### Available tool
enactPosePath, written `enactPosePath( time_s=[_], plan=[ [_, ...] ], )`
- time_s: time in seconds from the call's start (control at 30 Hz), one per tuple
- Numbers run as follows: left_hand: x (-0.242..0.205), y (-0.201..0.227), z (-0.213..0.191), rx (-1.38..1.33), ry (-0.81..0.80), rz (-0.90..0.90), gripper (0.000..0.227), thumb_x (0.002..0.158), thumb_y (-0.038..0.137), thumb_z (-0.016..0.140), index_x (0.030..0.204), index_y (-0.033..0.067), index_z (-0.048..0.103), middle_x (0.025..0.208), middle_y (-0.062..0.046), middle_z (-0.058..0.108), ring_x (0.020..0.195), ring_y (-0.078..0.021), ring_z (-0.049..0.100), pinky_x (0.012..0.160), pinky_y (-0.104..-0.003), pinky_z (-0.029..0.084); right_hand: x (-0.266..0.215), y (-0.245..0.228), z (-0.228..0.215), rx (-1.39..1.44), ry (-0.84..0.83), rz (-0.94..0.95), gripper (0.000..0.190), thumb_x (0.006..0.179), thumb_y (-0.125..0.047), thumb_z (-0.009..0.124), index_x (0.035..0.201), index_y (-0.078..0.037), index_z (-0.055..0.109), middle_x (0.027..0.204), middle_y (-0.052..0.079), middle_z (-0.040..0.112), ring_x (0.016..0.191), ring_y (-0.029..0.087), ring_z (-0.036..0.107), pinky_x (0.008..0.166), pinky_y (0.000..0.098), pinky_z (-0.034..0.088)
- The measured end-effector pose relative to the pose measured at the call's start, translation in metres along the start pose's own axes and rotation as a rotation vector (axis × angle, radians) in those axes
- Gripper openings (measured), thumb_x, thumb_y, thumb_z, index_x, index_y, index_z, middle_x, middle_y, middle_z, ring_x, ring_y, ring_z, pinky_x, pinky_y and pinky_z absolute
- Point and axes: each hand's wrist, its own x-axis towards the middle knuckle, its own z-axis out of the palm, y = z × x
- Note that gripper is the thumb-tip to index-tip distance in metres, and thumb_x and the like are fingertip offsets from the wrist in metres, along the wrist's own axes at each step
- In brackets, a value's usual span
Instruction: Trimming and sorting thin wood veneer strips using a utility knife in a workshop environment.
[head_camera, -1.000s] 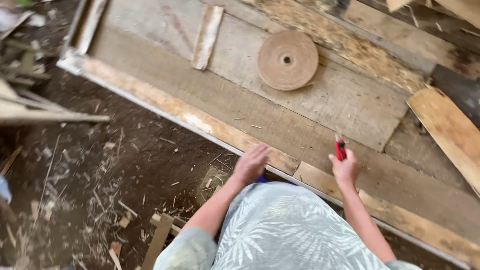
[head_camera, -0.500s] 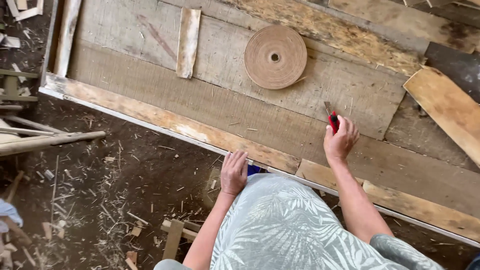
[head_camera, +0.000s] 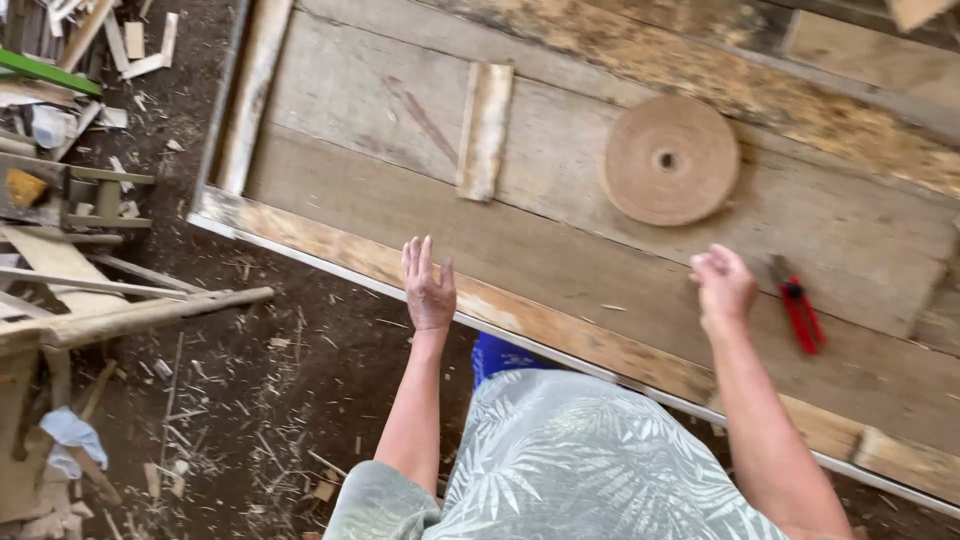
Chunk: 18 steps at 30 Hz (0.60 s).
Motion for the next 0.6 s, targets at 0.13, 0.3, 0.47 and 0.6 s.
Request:
enactPosePath(
  time_s=[0.13, 0.3, 0.47, 0.6],
  plan=[
    [0.089, -0.059, -0.002, 0.033, -0.157, 0.012, 0.062, 0.097, 0.024, 0.068, 0.152, 0.0059, 0.047, 0.155, -0.023, 0.046, 0.146, -0.0441, 0.037, 0.124, -0.052, 0.03, 0.018, -0.008, 0.039, 0.282, 0.195, 0.308, 0.05, 0.089, -0.01, 0.079, 0.134, -0.007, 0.057, 0.091, 0.004, 0.064, 0.074, 0.009, 0.069, 0.066, 0.0228, 0.064],
    [0.178, -0.119, 0.015, 0.102, -0.243, 0.022, 0.067, 0.104, 0.035, 0.059, 0.158, 0.005, 0.035, 0.163, -0.024, 0.037, 0.153, -0.0454, 0.026, 0.126, -0.055, 0.023, 0.028, -0.054, 0.088, 0.151, 0.349, 0.304, 0.053, 0.097, -0.006, 0.081, 0.07, -0.021, 0.038, 0.065, -0.004, 0.05, 0.059, 0.003, 0.052, 0.051, 0.0208, 0.05],
    [0.199, -0.157, 0.075, 0.194, -0.242, -0.166, 0.076, 0.103, 0.057, 0.046, 0.16, 0.0084, 0.032, 0.167, -0.016, 0.032, 0.157, -0.0402, 0.023, 0.13, -0.054, 0.015, 0.038, -0.091, 0.103, 0.22, 0.568, 0.629, 0.023, 0.081, -0.012, 0.084, 0.097, -0.018, 0.07, 0.093, -0.002, 0.077, 0.083, 0.009, 0.073, 0.067, 0.0296, 0.066],
    [0.199, -0.148, 0.059, 0.257, -0.25, -0.135, 0.08, 0.102, 0.062, 0.044, 0.16, 0.0084, 0.032, 0.165, -0.017, 0.035, 0.156, -0.0398, 0.027, 0.131, -0.055, 0.017, 0.031, -0.107, 0.115, 0.182, 0.633, 0.644, 0.027, 0.077, -0.007, 0.078, 0.1, -0.018, 0.067, 0.096, -0.002, 0.078, 0.078, 0.009, 0.07, 0.065, 0.0275, 0.065]
  ],
)
